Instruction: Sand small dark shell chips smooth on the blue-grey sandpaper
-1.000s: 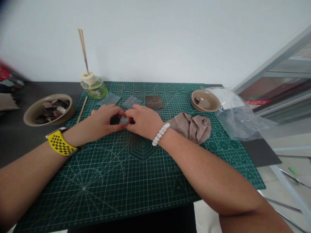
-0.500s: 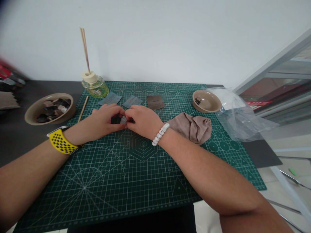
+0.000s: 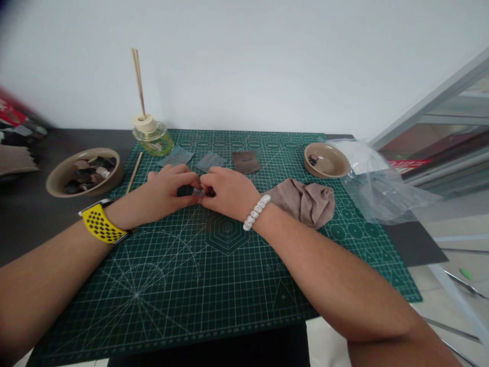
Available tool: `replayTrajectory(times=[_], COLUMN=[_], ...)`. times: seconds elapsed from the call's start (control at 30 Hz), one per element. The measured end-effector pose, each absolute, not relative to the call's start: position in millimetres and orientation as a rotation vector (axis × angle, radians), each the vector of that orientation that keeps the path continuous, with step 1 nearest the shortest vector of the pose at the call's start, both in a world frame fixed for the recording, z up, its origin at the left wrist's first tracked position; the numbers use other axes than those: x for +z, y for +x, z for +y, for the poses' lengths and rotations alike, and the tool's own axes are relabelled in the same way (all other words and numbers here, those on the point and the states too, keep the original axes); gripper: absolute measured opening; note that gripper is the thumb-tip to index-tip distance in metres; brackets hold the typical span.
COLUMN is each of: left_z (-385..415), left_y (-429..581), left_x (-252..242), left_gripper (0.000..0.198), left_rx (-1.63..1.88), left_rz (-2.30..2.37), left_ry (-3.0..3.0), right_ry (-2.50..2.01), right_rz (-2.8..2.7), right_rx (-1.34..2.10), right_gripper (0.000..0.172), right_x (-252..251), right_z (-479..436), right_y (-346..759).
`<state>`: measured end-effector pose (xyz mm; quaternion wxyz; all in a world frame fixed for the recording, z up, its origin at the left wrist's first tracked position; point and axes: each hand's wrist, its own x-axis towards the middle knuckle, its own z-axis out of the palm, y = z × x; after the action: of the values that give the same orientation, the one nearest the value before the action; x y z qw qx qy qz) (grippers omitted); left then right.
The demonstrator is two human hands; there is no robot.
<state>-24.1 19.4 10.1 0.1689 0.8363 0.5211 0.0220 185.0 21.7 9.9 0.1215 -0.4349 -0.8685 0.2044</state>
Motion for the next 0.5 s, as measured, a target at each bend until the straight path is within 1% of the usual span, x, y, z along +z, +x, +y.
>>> replayTrajectory(times=[0.23,0.5], left_z=[18.9,16.5], left_y=[-22.4,-19.1], left_x=[9.5,11.5], left_gripper=[0.009,0.011], left_rx=[0.059,-0.01], left_rz=[1.53,1.576], left_ry=[2.387,2.418], right_ry=[-1.331,-1.238], right_rz=[-2.515,-2.467], right_rx=[0.541,0.585], right_gripper=[0.013,0.012], right_x=[9.7,4.1], right_z=[22.5,26.0], right_y=[185.3,182.9])
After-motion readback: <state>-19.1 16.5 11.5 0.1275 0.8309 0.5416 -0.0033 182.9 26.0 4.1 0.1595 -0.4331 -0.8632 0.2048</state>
